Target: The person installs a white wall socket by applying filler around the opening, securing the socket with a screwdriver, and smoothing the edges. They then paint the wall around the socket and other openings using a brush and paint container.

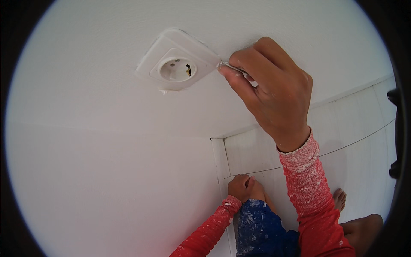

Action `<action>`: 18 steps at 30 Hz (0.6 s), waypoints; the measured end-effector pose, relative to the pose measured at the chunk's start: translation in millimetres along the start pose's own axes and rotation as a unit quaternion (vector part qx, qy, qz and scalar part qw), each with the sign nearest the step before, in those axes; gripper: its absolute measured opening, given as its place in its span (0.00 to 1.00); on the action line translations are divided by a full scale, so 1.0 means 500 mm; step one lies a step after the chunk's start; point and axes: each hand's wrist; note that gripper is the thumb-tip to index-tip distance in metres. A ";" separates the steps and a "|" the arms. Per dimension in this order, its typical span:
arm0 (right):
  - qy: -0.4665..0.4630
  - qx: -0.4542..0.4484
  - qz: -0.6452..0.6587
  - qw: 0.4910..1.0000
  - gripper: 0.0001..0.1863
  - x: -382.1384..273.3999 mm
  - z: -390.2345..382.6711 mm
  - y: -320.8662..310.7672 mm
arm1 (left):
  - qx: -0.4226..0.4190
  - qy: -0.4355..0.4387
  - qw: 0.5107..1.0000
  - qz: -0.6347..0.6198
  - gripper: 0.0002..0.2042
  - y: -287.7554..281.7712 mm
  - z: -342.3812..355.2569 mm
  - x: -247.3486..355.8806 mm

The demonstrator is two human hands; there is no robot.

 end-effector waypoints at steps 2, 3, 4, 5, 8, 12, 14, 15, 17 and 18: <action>-0.011 -0.002 -0.018 1.000 0.10 -0.001 0.003 0.000 | 0.004 0.004 1.000 -0.003 0.17 0.001 0.000 0.000; -0.020 0.002 -0.022 1.000 0.10 0.000 0.004 0.000 | -0.005 -0.007 1.000 0.000 0.17 0.001 0.000 0.001; -0.029 0.006 -0.026 0.999 0.09 0.000 0.005 0.000 | 0.001 0.002 1.000 -0.005 0.17 0.001 0.000 0.001; -0.035 -0.001 -0.029 0.999 0.09 0.000 0.006 0.000 | 0.000 0.001 1.000 -0.007 0.17 0.001 0.000 0.002; -0.051 -0.012 -0.027 0.998 0.09 0.001 0.006 0.002 | -0.001 0.001 1.000 -0.008 0.16 0.000 0.000 0.004; -0.059 -0.005 -0.022 0.998 0.08 0.003 0.005 0.008 | -0.017 -0.015 1.000 0.004 0.16 -0.003 -0.001 0.005; -0.060 0.003 -0.018 0.998 0.09 0.004 0.005 0.011 | -0.018 -0.015 1.000 0.011 0.17 -0.004 -0.002 0.005; -0.060 0.012 -0.012 0.998 0.09 0.005 0.004 0.013 | -0.023 -0.019 0.999 0.016 0.17 -0.005 -0.002 0.005; -0.061 0.022 -0.009 0.998 0.09 0.006 0.004 0.015 | -0.020 -0.020 1.000 0.012 0.17 -0.005 -0.003 0.005; -0.062 0.023 -0.011 0.998 0.09 0.007 0.003 0.016 | -0.027 -0.028 0.999 0.012 0.17 -0.004 -0.003 0.005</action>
Point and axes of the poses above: each hand's wrist, its own z-axis towards the middle knuckle, its own y-axis out of the palm, x = y × z, and after that the axes turned 14 degrees about -y, right-handed
